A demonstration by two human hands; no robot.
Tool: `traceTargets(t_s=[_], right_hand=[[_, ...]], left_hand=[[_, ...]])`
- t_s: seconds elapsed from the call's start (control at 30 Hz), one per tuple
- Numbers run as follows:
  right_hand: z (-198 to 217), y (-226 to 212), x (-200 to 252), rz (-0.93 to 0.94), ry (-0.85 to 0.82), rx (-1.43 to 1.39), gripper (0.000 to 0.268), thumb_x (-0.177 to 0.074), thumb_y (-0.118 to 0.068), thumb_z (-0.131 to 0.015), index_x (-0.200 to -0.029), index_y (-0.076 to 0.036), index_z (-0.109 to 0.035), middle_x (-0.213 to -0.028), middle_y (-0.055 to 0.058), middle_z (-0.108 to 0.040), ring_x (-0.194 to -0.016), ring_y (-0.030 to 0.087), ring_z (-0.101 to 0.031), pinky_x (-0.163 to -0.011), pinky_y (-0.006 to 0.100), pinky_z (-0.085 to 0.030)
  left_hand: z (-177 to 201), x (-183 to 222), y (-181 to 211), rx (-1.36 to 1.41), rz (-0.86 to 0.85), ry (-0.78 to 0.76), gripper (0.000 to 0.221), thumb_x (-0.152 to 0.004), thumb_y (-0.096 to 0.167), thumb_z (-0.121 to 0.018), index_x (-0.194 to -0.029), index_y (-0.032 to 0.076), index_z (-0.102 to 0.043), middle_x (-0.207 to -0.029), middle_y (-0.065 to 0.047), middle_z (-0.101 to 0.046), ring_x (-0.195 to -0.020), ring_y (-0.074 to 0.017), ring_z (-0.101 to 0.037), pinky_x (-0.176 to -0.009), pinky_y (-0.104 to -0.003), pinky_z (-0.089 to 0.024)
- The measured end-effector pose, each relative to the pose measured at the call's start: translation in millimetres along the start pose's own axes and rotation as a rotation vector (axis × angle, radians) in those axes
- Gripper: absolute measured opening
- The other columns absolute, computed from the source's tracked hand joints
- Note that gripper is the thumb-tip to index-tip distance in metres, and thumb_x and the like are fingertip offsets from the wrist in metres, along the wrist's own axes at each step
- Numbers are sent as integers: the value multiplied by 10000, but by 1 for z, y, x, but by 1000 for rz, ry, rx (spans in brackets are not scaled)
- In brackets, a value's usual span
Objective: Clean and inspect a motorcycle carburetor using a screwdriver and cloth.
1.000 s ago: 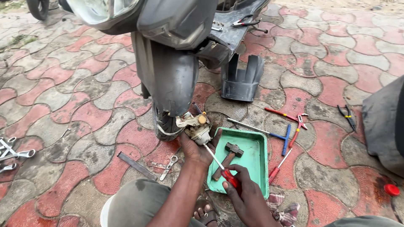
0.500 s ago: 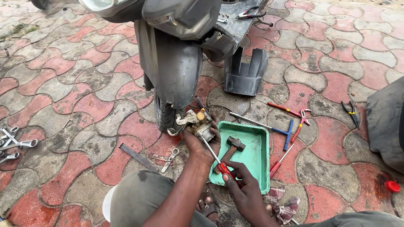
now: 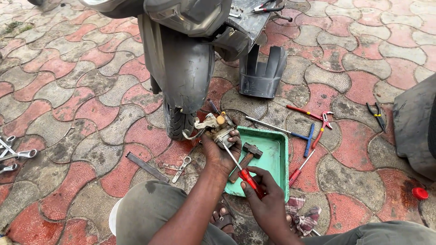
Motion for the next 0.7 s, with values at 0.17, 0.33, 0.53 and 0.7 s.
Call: traceTargets(t_s=[0.17, 0.33, 0.53, 0.7], right_hand=[[-7, 34, 7, -795, -41, -668, 402, -928, -267, -624, -1251, -28, -627, -820, 119, -723, -461, 163, -578, -357, 249, -331], [4, 2, -7, -389, -90, 389, 396, -950, -400, -679, -1096, -40, -753, -529, 25, -647, -470, 117, -594, -440, 267, -436], [9, 19, -3, -658, 87, -253, 417, -934, -361, -702, -1109, 14, -748, -681, 108, -639, -480, 119, -521, -421, 287, -436], [15, 35, 11, -1037, 295, -834, 519, -998, -433, -531, -1159, 51, -629, -746, 155, -707, -496, 126, -525, -413, 229, -373]], left_hand=[[11, -3, -9, -46, 3, -33, 609, -997, 573, -492, -1233, 17, -566, -1110, -212, -675, -693, -169, -604, -505, -225, -552], [12, -4, -10, -108, -54, 7, 640, -1007, 608, -520, -1221, 7, -578, -1075, -187, -671, -701, -164, -611, -507, -224, -549], [-10, 8, -4, -126, -117, -22, 581, -986, 564, -551, -1225, 36, -589, -1069, -150, -689, -737, -171, -620, -558, -247, -566], [5, 0, -13, -111, -62, 60, 540, -980, 495, -602, -1239, 22, -579, -1056, -131, -654, -837, -212, -642, -663, -285, -599]])
Point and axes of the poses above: each hand's wrist, its own x-axis away from the middle knuckle, its own z-axis out of the back of the hand, y = z × x, the point moved 6 cm from there along -x, towards the middle knuckle
